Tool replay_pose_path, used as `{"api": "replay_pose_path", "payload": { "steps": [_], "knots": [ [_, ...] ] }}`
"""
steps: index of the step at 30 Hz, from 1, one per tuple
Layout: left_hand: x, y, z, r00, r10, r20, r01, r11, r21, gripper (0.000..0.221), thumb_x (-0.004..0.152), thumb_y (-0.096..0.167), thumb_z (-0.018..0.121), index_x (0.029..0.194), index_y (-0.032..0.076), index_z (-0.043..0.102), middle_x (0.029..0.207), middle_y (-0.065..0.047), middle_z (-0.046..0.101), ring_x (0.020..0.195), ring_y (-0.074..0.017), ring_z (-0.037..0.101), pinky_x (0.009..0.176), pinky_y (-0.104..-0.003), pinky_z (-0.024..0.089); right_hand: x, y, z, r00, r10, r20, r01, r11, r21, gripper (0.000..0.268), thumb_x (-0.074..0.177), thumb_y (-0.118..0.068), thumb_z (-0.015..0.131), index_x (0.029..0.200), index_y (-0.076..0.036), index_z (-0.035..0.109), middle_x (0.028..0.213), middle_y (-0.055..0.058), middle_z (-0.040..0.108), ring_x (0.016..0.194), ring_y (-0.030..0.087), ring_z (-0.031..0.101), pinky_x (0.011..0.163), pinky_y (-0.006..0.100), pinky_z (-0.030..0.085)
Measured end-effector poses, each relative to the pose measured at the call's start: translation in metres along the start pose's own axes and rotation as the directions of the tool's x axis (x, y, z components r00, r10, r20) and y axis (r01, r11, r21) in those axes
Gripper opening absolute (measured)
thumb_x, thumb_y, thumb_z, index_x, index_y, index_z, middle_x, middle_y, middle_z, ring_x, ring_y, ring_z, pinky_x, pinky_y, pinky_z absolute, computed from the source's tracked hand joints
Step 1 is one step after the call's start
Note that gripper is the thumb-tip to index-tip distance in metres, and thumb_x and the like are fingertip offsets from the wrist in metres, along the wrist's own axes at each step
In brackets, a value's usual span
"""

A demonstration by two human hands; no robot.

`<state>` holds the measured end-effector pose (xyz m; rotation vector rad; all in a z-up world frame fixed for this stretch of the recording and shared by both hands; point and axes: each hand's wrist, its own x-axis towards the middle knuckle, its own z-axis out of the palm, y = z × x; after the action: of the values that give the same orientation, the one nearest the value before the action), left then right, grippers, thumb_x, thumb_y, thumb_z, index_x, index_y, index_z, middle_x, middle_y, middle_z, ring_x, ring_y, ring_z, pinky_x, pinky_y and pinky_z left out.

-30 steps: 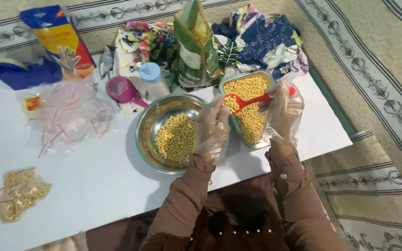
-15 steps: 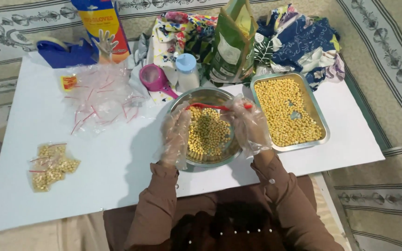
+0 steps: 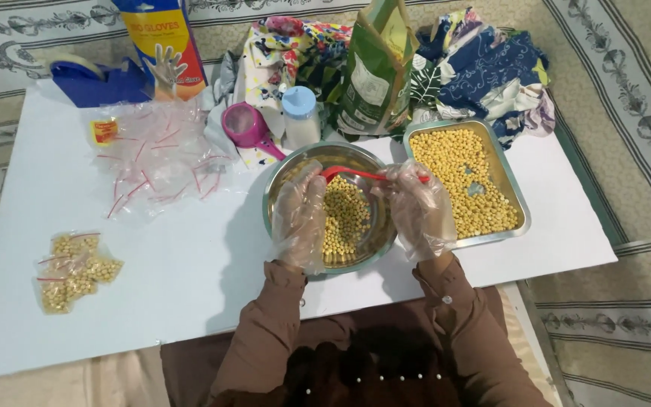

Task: Manually filling small plastic bags with nuts from a bowl and a tray, occasionally using a scoop and a small bottle.

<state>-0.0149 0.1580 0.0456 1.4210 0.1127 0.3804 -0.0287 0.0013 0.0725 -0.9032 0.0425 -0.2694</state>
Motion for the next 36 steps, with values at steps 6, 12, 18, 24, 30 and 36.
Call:
{"api": "replay_pose_path", "payload": {
  "steps": [6, 12, 18, 24, 30, 36],
  "knots": [
    [-0.008, -0.006, 0.044, 0.962, 0.017, 0.272, -0.119, 0.925, 0.362, 0.067, 0.096, 0.06, 0.056, 0.148, 0.018, 0.056, 0.139, -0.02, 0.06, 0.137, -0.036, 0.052, 0.119, -0.045, 0.039, 0.01, -0.016, -0.036, 0.984, -0.167, -0.064, 0.162, 0.984, -0.08, 0.014, 0.095, -0.021, 0.063, 0.089, -0.009, 0.063, 0.092, 0.01, 0.067, 0.097, 0.026, 0.07, 0.083, 0.034, 0.059],
    [-0.04, -0.004, 0.103, 0.889, 0.173, 0.424, -0.342, 0.865, 0.366, 0.08, 0.101, 0.058, 0.044, 0.153, -0.003, 0.04, 0.147, -0.037, 0.047, 0.138, -0.0479, 0.047, 0.115, -0.054, 0.04, 0.005, -0.046, -0.068, 0.93, -0.354, -0.103, 0.322, 0.916, -0.238, 0.012, 0.097, -0.011, 0.06, 0.087, -0.006, 0.064, 0.096, 0.018, 0.068, 0.096, 0.031, 0.07, 0.083, 0.039, 0.062],
    [-0.054, -0.08, 0.181, 0.866, 0.201, 0.458, -0.327, 0.92, 0.215, 0.071, 0.094, 0.021, 0.064, 0.152, -0.009, 0.036, 0.151, -0.04, 0.039, 0.143, -0.0505, 0.036, 0.122, -0.057, 0.031, 0.012, -0.049, -0.107, 0.89, -0.429, -0.152, 0.365, 0.873, -0.325, 0.014, 0.094, -0.009, 0.064, 0.081, -0.007, 0.061, 0.098, 0.015, 0.069, 0.098, 0.026, 0.069, 0.081, 0.035, 0.061],
    [-0.036, -0.154, 0.219, 0.62, 0.72, 0.314, -0.783, 0.541, 0.307, 0.079, 0.082, 0.009, 0.073, 0.153, -0.003, 0.041, 0.147, -0.033, 0.049, 0.132, -0.0508, 0.053, 0.108, -0.057, 0.048, 0.017, -0.052, -0.13, 0.864, -0.503, 0.003, 0.42, 0.719, -0.554, 0.013, 0.095, -0.008, 0.066, 0.085, -0.001, 0.063, 0.101, 0.021, 0.068, 0.114, 0.032, 0.065, 0.084, 0.039, 0.06],
    [-0.051, -0.131, 0.209, 0.775, 0.192, 0.602, -0.543, 0.691, 0.478, 0.042, 0.087, 0.035, 0.068, 0.118, 0.008, 0.065, 0.11, -0.014, 0.071, 0.11, -0.0333, 0.069, 0.095, -0.043, 0.057, 0.016, -0.058, -0.149, 0.842, -0.388, 0.375, 0.502, 0.308, -0.809, 0.012, 0.091, -0.004, 0.065, 0.093, 0.005, 0.072, 0.102, 0.029, 0.072, 0.108, 0.05, 0.067, 0.084, 0.058, 0.058],
    [-0.051, -0.081, 0.187, 0.789, 0.133, 0.6, -0.51, 0.687, 0.518, 0.029, 0.1, 0.02, 0.055, 0.123, 0.005, 0.064, 0.107, -0.018, 0.07, 0.109, -0.0368, 0.067, 0.084, -0.044, 0.058, 0.024, -0.043, -0.179, 0.782, -0.355, 0.513, 0.506, -0.119, -0.854, 0.006, 0.086, -0.018, 0.075, 0.09, -0.013, 0.076, 0.094, 0.01, 0.076, 0.093, 0.032, 0.074, 0.075, 0.044, 0.06]
  ]
}}
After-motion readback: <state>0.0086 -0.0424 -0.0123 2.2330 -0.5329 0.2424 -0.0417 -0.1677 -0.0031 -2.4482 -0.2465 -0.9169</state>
